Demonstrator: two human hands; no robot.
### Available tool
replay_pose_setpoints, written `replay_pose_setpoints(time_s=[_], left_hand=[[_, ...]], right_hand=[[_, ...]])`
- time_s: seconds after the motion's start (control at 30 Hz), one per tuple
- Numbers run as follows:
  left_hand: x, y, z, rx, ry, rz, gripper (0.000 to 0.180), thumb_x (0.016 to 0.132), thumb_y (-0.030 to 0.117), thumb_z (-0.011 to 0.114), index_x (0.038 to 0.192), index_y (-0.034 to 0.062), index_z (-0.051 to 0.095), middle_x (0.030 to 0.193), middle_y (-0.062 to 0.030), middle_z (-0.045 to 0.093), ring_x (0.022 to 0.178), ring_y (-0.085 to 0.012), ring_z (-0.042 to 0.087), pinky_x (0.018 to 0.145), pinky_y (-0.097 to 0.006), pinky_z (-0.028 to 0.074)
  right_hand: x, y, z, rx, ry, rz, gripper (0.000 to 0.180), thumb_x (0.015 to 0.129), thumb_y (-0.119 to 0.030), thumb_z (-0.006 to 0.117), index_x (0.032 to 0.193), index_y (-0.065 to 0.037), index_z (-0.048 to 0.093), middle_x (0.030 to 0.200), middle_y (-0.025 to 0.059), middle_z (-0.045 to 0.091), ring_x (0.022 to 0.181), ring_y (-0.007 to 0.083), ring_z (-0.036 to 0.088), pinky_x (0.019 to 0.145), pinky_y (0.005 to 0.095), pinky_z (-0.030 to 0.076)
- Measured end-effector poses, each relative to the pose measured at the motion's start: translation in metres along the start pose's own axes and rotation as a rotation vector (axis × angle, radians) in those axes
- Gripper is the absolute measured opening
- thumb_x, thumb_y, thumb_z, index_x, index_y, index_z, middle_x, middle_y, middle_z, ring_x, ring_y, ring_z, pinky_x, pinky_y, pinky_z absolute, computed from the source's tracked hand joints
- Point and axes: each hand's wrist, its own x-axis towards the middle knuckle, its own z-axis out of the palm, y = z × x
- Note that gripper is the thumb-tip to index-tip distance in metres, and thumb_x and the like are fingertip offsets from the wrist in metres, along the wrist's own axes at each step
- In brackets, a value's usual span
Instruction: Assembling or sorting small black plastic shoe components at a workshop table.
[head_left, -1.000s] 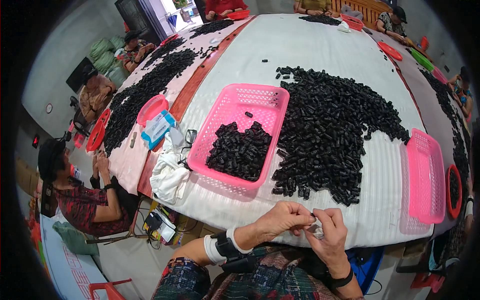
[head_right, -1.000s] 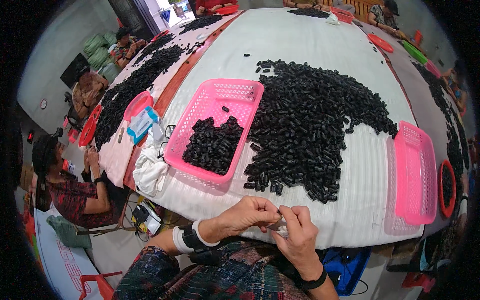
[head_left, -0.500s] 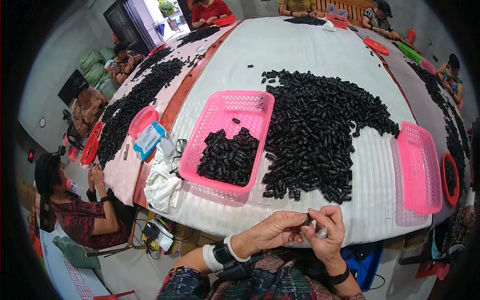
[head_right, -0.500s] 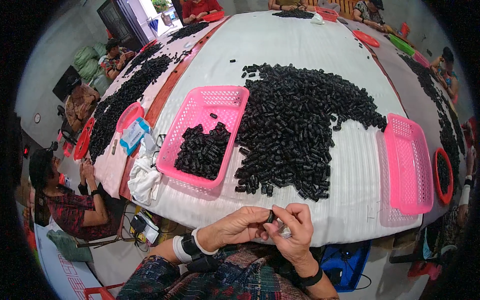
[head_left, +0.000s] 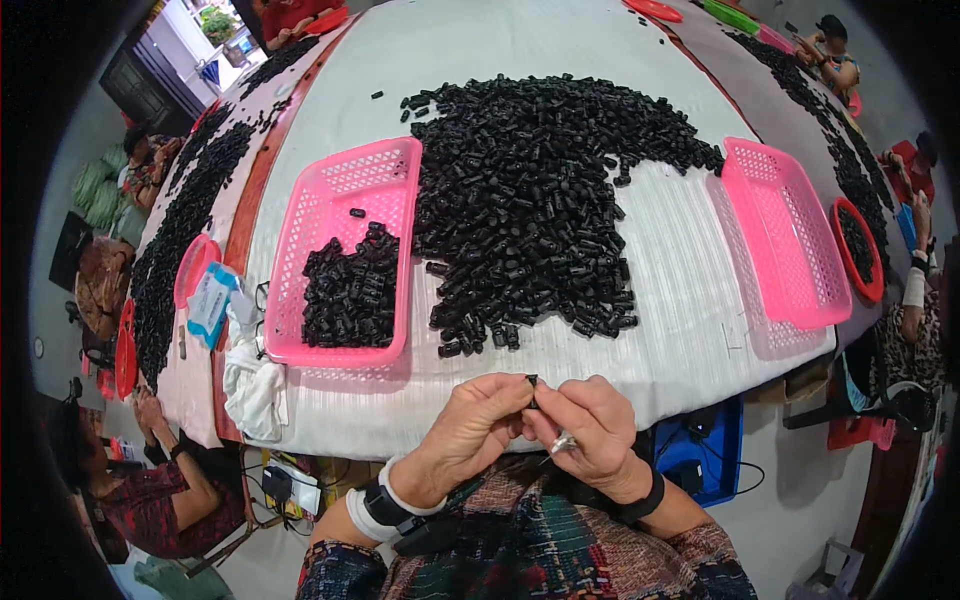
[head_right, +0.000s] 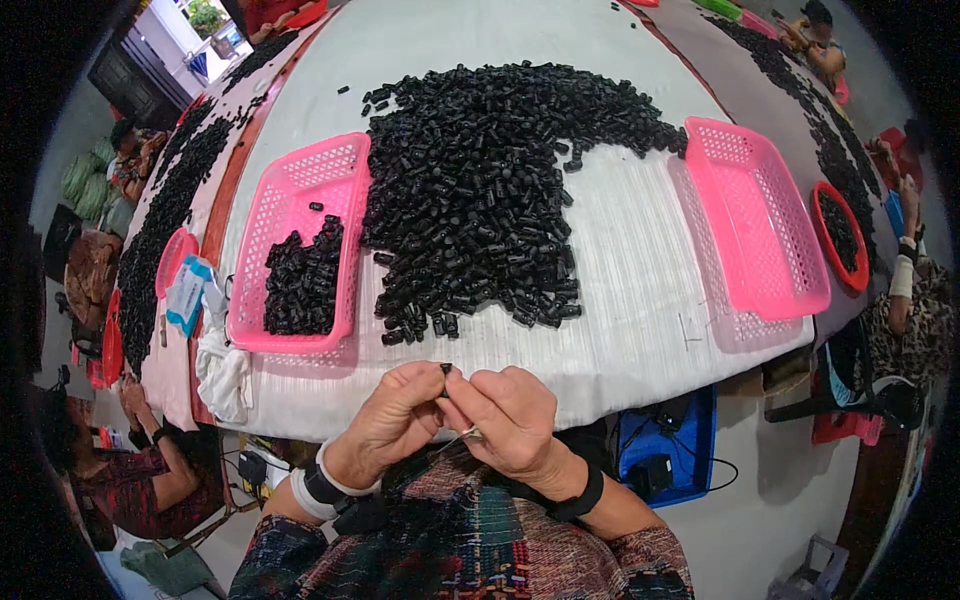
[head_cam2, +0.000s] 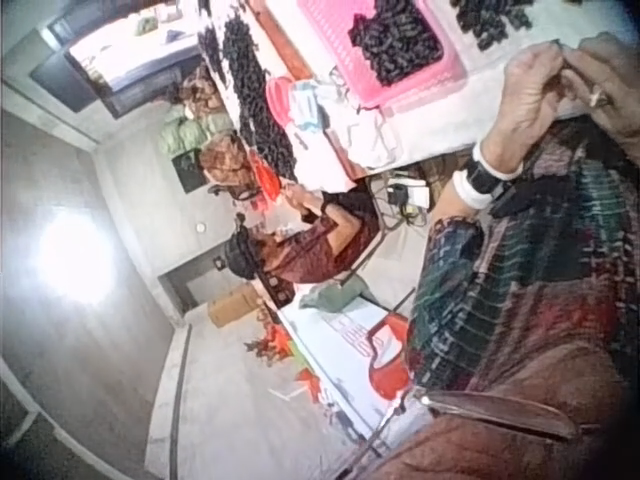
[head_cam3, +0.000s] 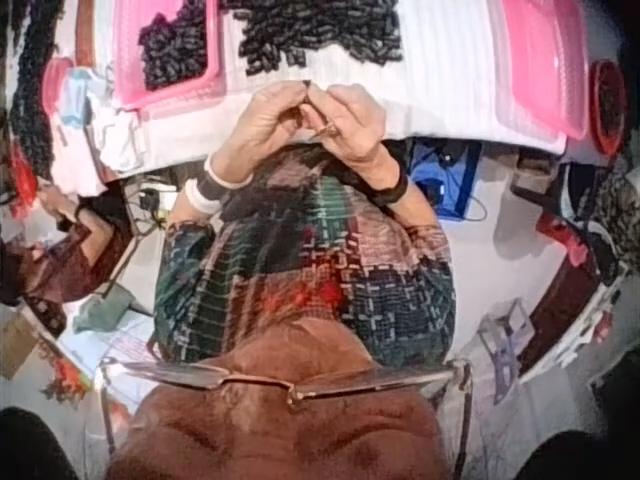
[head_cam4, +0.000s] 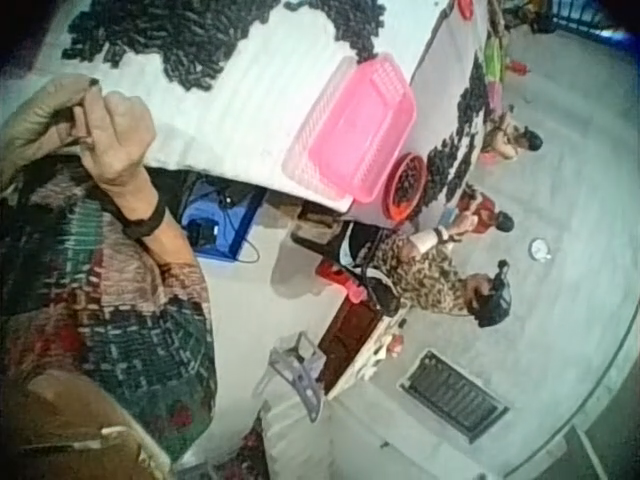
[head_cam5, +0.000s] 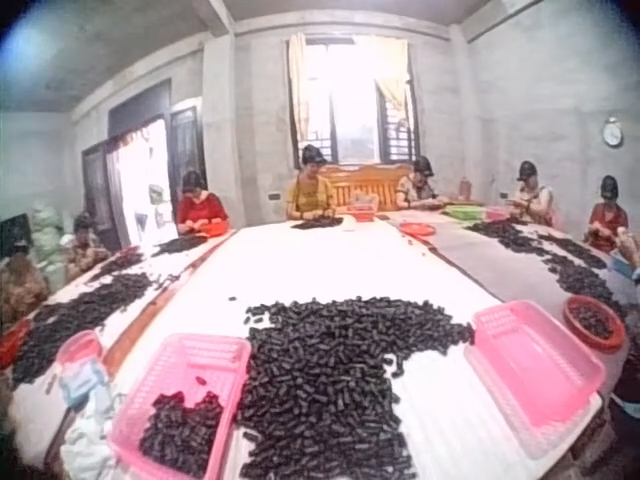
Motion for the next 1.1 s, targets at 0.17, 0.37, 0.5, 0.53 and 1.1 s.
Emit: replay_pose_setpoints(time_s=[0.17,0.37,0.5,0.53,1.1], left_hand=[[-0.004,0.001,0.001,-0.021,-0.024,0.015,0.016,0.088,0.008,0.052,0.096,-0.0040,0.058,0.087,-0.0105,0.061,0.072,-0.0149,0.058,0.063,-0.026,0.048],[-0.003,0.000,0.002,-0.022,-0.027,0.010,0.014,0.087,0.009,0.053,0.094,-0.0018,0.057,0.087,-0.0090,0.061,0.079,-0.0164,0.061,0.067,-0.029,0.052],[-0.001,0.002,0.005,0.000,-0.054,0.005,0.016,0.086,0.011,0.054,0.093,-0.0033,0.056,0.085,-0.0088,0.061,0.076,-0.0150,0.060,0.066,-0.027,0.051],[-0.001,0.002,0.007,0.017,-0.045,0.004,0.017,0.086,0.012,0.055,0.093,-0.0038,0.056,0.084,-0.0085,0.060,0.074,-0.0143,0.059,0.065,-0.026,0.051],[-0.010,0.008,0.006,0.139,-0.036,-0.072,0.018,0.087,0.012,0.055,0.093,-0.0042,0.056,0.080,-0.0078,0.059,0.065,-0.0138,0.057,0.060,-0.025,0.049]], right_hand=[[-0.003,0.002,-0.004,0.032,-0.058,-0.020,0.039,0.062,-0.001,0.074,0.099,-0.001,0.061,0.076,0.0069,0.057,0.054,0.0169,0.050,0.043,0.0262,0.037],[0.001,0.001,-0.003,0.012,-0.019,-0.060,0.033,0.063,-0.005,0.071,0.094,0.003,0.061,0.071,0.0054,0.054,0.049,0.0164,0.047,0.042,0.0272,0.036],[-0.001,0.003,-0.006,-0.016,-0.057,-0.063,0.036,0.062,-0.003,0.074,0.095,0.000,0.061,0.070,0.0034,0.056,0.051,0.0155,0.049,0.044,0.0257,0.036],[0.000,0.003,-0.005,-0.018,-0.039,-0.081,0.030,0.063,-0.004,0.072,0.091,0.001,0.061,0.068,0.0034,0.055,0.050,0.0155,0.048,0.043,0.0261,0.036],[0.001,0.011,-0.019,0.586,-0.394,0.624,0.024,0.090,-0.019,0.047,0.080,0.002,0.053,0.068,0.0089,0.048,0.059,0.0174,0.047,0.054,0.0277,0.038]])
